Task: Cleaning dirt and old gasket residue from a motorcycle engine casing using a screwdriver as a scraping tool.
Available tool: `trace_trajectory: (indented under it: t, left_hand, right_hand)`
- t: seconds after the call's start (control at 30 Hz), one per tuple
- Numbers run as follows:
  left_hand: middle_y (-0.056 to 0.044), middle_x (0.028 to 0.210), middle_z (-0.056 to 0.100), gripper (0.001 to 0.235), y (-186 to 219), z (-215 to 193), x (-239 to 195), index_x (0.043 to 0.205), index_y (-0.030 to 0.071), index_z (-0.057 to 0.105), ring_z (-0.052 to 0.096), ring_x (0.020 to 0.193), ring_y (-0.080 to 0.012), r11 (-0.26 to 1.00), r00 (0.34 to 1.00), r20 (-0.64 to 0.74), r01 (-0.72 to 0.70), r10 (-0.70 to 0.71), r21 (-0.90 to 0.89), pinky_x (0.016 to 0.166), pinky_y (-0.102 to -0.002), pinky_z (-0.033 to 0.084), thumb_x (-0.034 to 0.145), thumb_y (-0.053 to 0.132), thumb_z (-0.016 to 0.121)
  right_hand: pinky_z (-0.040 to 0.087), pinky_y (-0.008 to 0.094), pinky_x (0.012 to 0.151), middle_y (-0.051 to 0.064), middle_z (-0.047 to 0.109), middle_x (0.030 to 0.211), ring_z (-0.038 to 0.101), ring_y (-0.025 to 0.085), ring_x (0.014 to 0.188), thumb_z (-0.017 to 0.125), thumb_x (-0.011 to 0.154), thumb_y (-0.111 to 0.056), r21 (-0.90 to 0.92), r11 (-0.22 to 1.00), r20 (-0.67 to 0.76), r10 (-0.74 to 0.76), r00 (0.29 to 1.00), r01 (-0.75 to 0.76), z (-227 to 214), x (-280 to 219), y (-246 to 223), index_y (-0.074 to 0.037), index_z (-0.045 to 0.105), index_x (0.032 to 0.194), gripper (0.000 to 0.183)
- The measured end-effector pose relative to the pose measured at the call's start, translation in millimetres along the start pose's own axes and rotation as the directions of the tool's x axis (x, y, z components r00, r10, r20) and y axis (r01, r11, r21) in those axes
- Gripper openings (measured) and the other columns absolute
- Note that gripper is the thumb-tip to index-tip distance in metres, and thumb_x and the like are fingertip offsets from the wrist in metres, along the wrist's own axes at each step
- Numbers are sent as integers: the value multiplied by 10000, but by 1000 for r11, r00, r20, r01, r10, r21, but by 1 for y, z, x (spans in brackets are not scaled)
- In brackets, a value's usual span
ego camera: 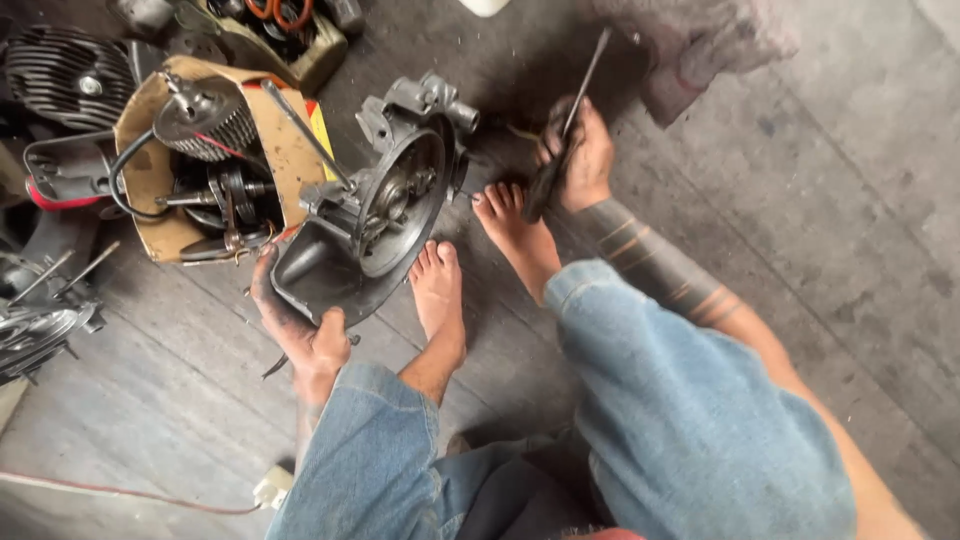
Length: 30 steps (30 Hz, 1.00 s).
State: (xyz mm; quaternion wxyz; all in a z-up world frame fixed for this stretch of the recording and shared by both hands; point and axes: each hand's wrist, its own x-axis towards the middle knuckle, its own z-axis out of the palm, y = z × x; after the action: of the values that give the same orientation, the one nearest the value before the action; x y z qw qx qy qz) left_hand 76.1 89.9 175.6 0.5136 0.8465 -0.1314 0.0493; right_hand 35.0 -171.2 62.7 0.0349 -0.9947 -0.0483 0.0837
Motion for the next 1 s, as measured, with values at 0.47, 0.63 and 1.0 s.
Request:
trace_trajectory:
  t: [0.47, 0.63, 1.0]
  left_hand:
    - [-366, 1300, 482, 966, 1, 7, 0, 1480, -115, 350, 569, 1158, -499, 984, 992, -30, -127, 124, -128, 947, -590, 523, 526, -106, 500]
    - [-329, 1349, 496, 890, -3, 0, -4, 1464, -102, 376, 558, 1226, -417, 986, 997, -30, -80, 76, -145, 1044, -523, 488, 585, -83, 508]
    - [-211, 1473, 457, 798, -12, -7, -16, 1500, 45, 369, 506, 1325, -362, 991, 998, 53, 39, -32, -126, 1189, -493, 423, 717, 35, 518]
  right_hand:
    - [549, 426, 823, 82, 661, 1088, 686, 285, 1013, 474, 1124, -292, 17, 1000, -256, 7, 967, -3, 87, 5, 3, -141, 569, 1069, 186]
    - [450, 438, 1039, 167, 559, 1327, 556, 333, 1257, 553, 1083, -390, 755, 594, -36, 459, 887, -277, 15, 21, 26, -65, 506, 1331, 411]
    - [440, 380, 490, 40, 634, 729, 592, 263, 533, 694, 1007, -135, 239, 954, -340, -93, 936, 182, -167, 28, 68, -96, 665, 873, 143]
